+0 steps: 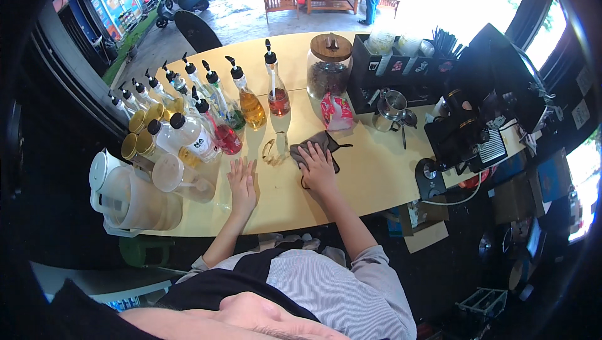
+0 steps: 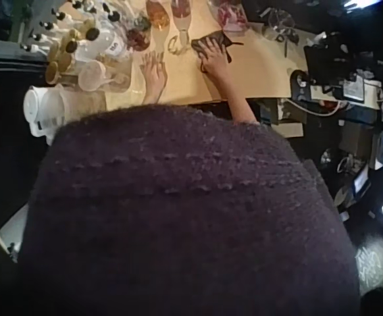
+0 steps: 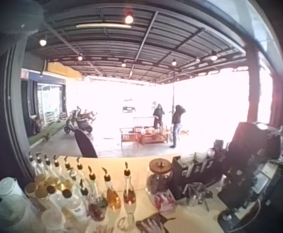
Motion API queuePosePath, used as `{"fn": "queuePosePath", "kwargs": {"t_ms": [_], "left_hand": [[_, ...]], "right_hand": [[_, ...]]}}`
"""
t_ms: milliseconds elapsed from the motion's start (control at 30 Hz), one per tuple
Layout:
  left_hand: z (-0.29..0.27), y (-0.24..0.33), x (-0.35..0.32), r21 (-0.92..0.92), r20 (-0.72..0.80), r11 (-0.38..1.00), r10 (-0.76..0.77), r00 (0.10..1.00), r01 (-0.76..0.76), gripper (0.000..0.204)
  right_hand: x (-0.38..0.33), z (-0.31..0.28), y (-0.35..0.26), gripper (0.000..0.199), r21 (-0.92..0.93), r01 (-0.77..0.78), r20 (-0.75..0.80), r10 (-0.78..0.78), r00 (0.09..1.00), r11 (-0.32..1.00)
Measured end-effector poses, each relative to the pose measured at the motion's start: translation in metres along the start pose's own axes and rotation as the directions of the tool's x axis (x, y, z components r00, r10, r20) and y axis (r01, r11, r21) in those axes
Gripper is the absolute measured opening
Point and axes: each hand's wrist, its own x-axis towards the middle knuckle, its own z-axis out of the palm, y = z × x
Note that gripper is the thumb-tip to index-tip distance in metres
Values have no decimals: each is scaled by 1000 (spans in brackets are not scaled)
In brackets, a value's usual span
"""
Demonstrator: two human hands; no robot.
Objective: The person wipes a wooden counter with a cloth and then touches a glass jar and several syrup bottles.
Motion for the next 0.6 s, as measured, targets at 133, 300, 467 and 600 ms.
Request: {"fn": "queuePosePath", "kwargs": {"t_ms": [133, 300, 467, 600], "left_hand": [[-1, -1, 0, 12, -3, 1000, -14, 1000, 14, 46], [-3, 0, -1, 2, -22, 999, -47, 999, 47, 46], [-2, 1, 0, 9, -27, 998, -65, 998, 65, 46], [1, 4, 2, 19, -20, 998, -63, 998, 63, 45]], "right_hand": [[-4, 6, -7, 54, -38, 55, 4, -54, 999, 998], [-56, -3, -27, 56, 25, 263, 108, -264, 958, 964], [-51, -22, -11, 55, 100, 275, 167, -288, 943, 956], [2, -4, 1, 52, 58, 140, 13, -141, 990, 988]]}}
